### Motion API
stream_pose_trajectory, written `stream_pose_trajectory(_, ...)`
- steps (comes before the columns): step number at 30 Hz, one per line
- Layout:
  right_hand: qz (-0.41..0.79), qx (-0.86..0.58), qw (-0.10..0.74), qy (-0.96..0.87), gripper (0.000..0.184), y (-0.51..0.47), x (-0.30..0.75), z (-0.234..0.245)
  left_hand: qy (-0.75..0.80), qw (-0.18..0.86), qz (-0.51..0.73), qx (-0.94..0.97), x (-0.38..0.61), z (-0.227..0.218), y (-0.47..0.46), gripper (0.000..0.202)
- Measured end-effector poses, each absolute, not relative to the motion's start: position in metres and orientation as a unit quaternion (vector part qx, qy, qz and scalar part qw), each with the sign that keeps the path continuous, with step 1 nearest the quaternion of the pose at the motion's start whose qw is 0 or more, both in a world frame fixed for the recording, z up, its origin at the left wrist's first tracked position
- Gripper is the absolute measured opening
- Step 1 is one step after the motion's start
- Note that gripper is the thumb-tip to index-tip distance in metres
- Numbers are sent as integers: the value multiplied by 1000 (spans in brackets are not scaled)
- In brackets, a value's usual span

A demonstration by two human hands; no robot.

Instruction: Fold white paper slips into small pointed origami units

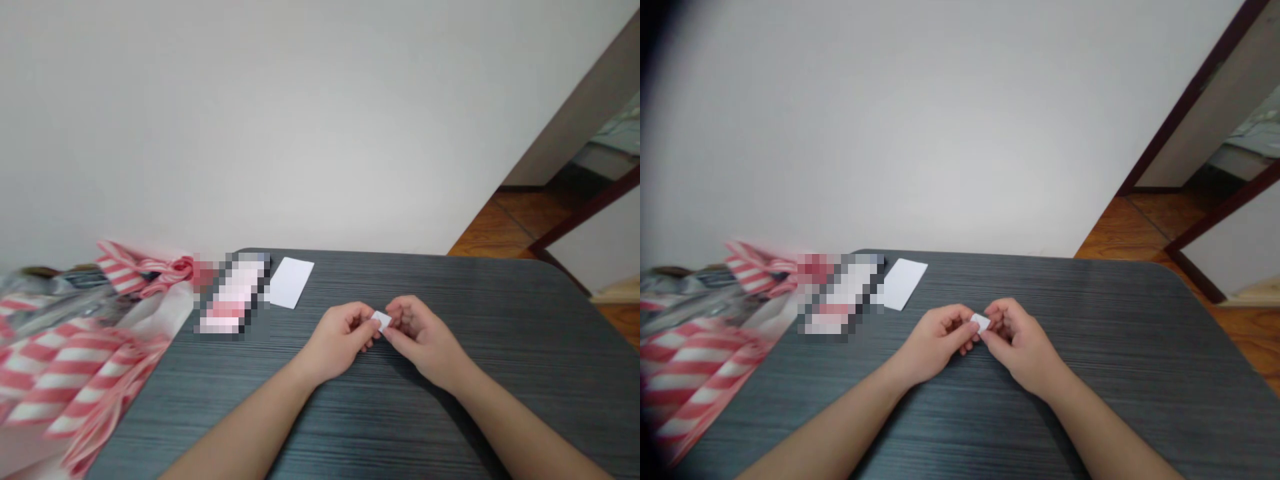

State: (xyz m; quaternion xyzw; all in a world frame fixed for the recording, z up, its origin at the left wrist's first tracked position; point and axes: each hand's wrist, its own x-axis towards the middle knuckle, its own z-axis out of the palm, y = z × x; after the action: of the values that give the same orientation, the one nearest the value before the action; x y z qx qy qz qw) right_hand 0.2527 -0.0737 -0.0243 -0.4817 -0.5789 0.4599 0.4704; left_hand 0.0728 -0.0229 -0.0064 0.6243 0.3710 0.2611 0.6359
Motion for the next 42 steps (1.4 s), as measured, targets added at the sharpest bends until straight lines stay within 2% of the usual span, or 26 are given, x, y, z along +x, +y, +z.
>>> stream_pose_trajectory(2, 460, -493, 451, -585, 23, -74, 253, -24, 373, 627, 256, 634, 72, -7, -23, 24)
stream_pose_trajectory(5, 422, -535, 395, -616, 10, -73, 254, -19, 374, 618, 251, 644, 71, -6, -23, 26)
stream_pose_trajectory(8, 372, -551, 357, -656, 12, -72, 254, -11, 376, 613, 247, 649, 71, -7, -23, 27)
stream_pose_trajectory(13, 359, -572, 341, -654, 23, -71, 252, -7, 381, 608, 248, 651, 71, -10, -22, 22)
stream_pose_trajectory(42, 369, -560, 304, -677, 28, -73, 250, 6, 366, 554, 256, 703, 70, -3, -25, 26)
